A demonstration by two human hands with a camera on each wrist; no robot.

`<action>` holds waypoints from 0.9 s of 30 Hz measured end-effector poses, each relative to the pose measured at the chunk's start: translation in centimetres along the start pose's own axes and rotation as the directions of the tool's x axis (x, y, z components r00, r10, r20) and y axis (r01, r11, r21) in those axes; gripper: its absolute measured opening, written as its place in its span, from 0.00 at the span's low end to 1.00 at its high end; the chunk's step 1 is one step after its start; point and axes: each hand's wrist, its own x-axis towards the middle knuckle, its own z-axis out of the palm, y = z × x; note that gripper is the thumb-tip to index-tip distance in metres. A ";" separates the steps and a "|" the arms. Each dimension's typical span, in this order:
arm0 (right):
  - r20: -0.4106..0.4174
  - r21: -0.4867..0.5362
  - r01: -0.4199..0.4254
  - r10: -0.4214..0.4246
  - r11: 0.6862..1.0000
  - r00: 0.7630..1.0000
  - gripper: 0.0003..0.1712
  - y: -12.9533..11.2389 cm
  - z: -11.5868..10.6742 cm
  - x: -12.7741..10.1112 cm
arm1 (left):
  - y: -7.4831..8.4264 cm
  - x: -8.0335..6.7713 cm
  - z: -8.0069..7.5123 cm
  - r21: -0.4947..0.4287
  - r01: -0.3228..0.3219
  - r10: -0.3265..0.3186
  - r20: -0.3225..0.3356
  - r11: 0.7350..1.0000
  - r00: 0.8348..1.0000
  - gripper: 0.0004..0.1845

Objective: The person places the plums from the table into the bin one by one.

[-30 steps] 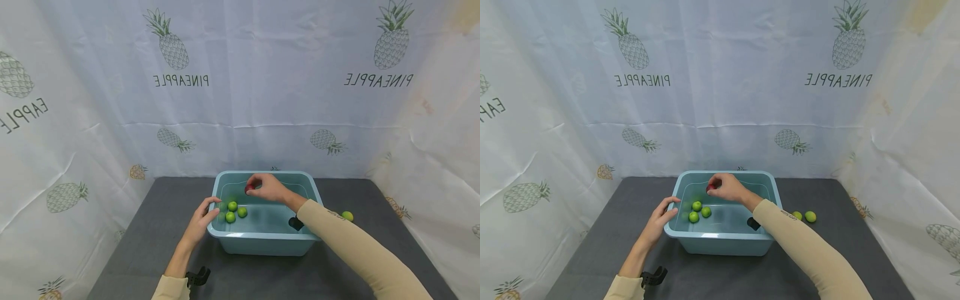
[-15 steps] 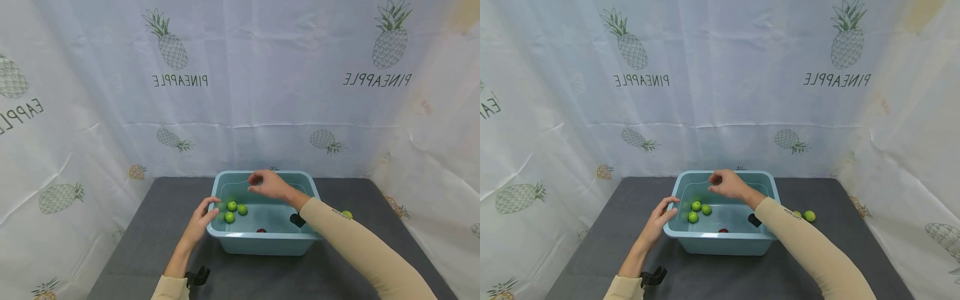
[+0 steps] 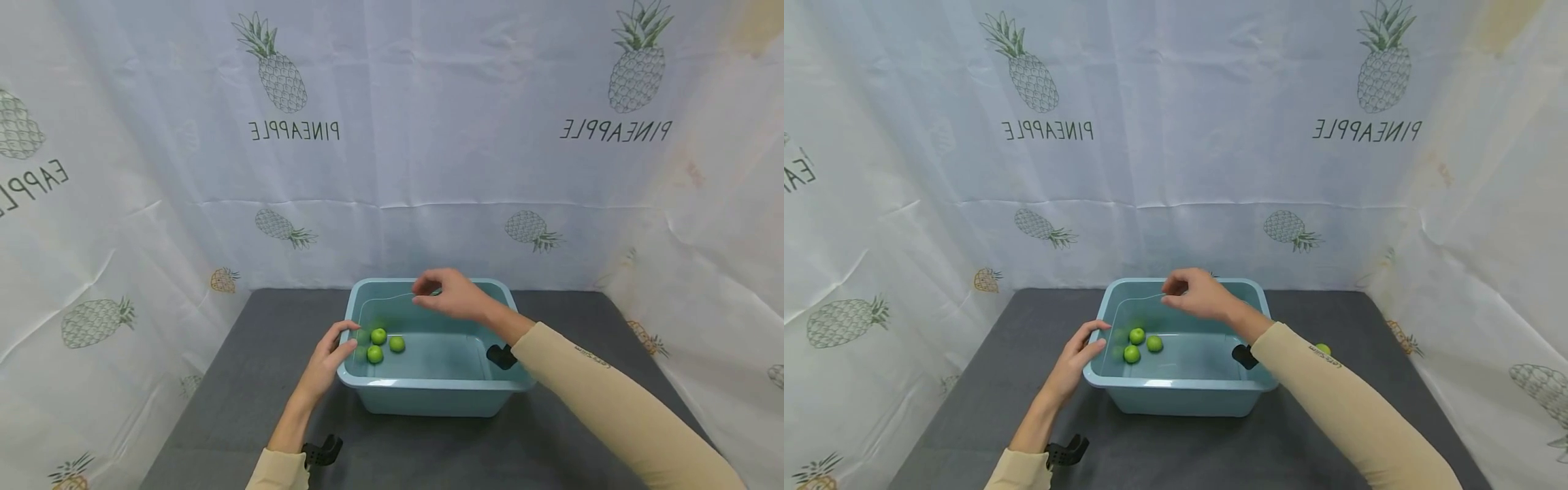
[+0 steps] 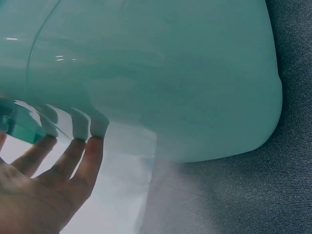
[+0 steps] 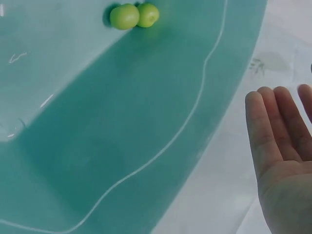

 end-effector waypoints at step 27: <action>-0.194 0.025 0.009 -0.004 1.000 0.981 0.11 -1.6 -6.3 -6.3 | -0.1 0.0 0.0 -0.009 0.033 -0.033 -0.012 0.999 0.999 0.16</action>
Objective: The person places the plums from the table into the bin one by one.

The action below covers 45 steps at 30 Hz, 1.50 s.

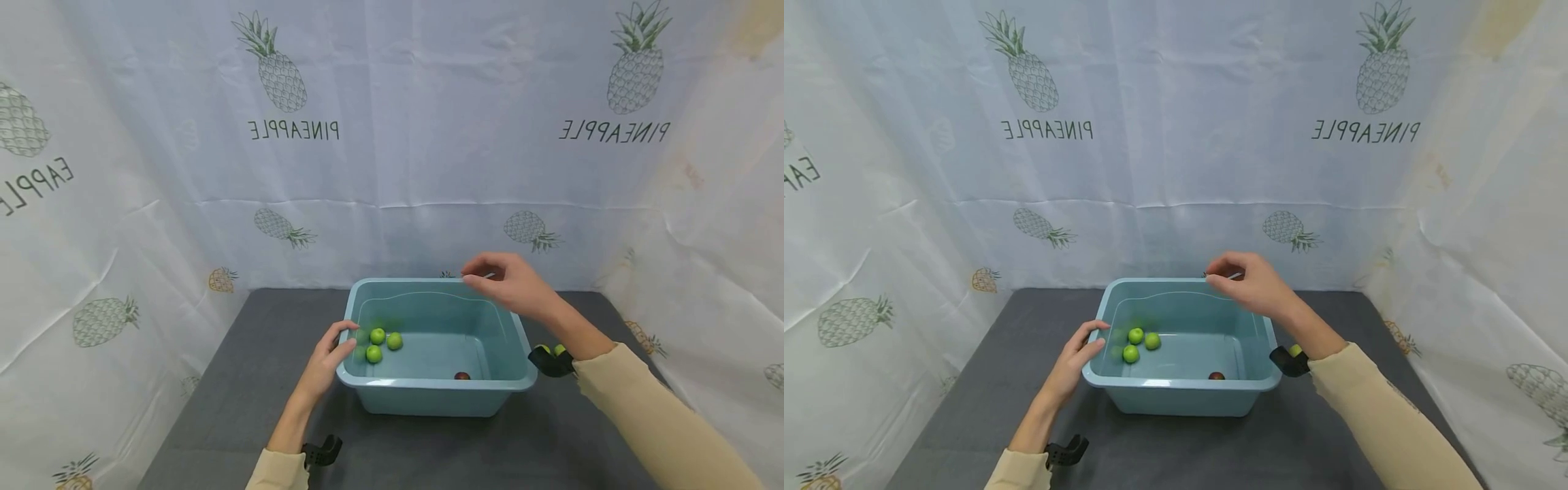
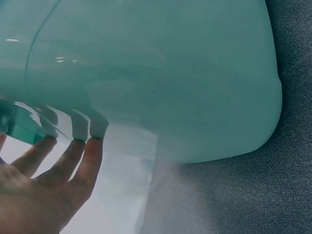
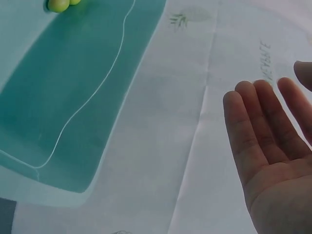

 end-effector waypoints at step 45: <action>-0.440 -0.167 -0.278 0.181 0.946 0.879 0.17 14.0 -0.6 -10.4 | -0.5 0.1 0.0 0.005 -0.037 0.037 0.005 0.999 0.999 0.16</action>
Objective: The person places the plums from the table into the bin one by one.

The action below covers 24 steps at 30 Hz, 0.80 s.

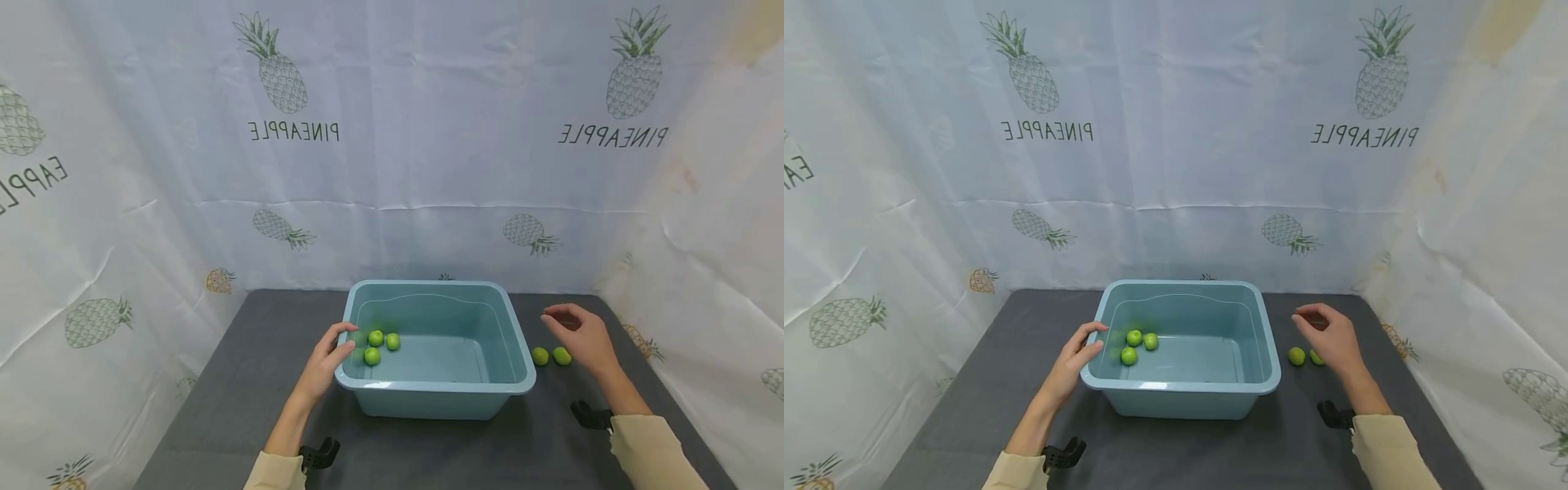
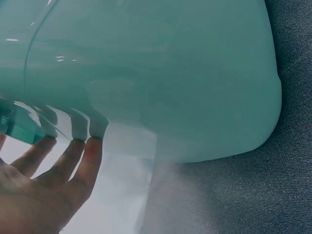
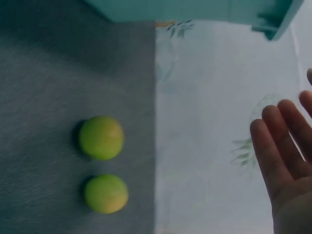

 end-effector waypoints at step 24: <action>-0.053 -0.036 -0.179 0.177 0.983 0.983 0.21 7.6 1.4 -2.1 | 0.1 0.1 0.0 -0.014 0.007 -0.007 0.000 1.000 1.000 0.20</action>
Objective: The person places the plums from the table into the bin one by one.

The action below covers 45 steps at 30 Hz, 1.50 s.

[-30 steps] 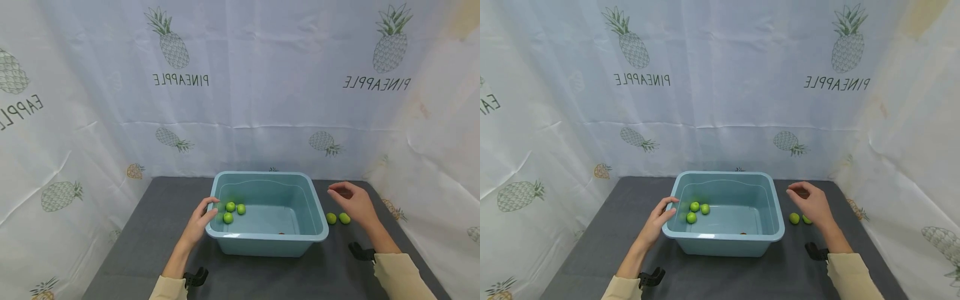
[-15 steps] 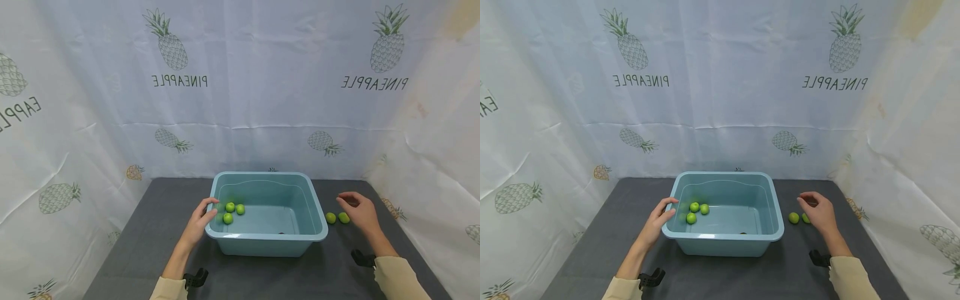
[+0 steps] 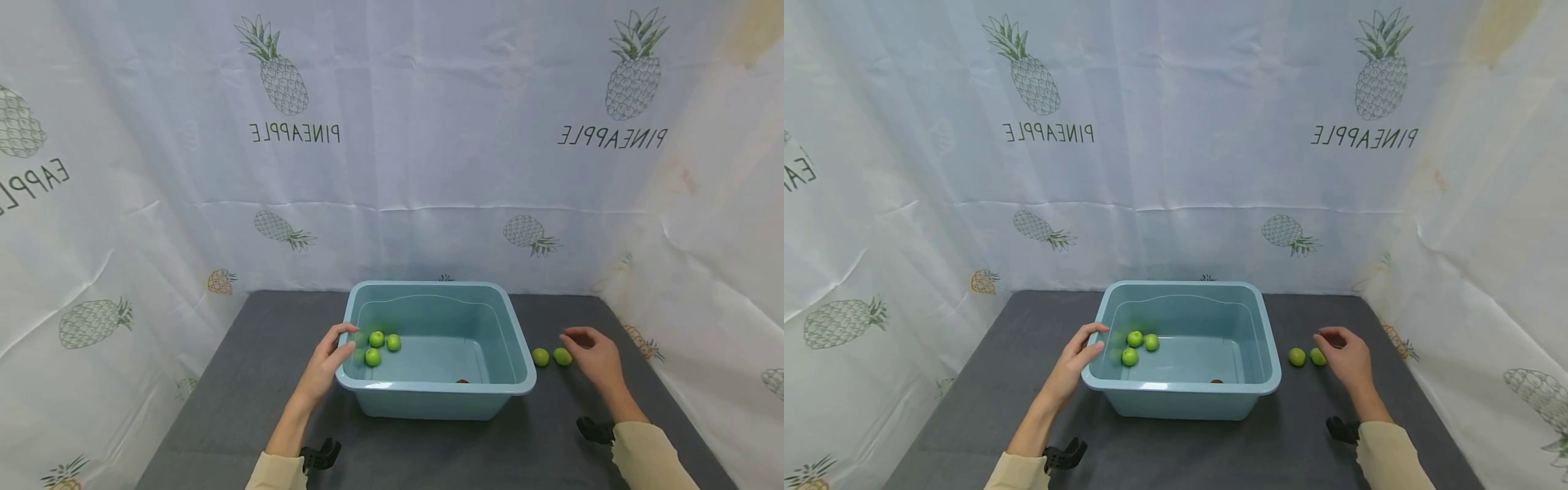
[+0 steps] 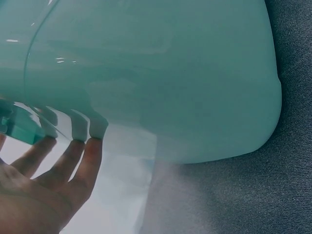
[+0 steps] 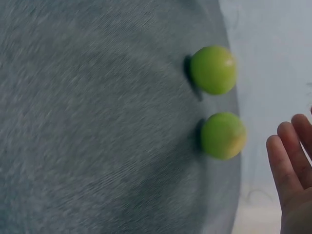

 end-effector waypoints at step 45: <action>0.173 -0.057 -0.107 0.115 0.993 0.978 0.27 3.2 1.8 -0.9 | -0.2 0.0 0.1 -0.001 -0.001 0.001 -0.015 1.000 1.000 0.16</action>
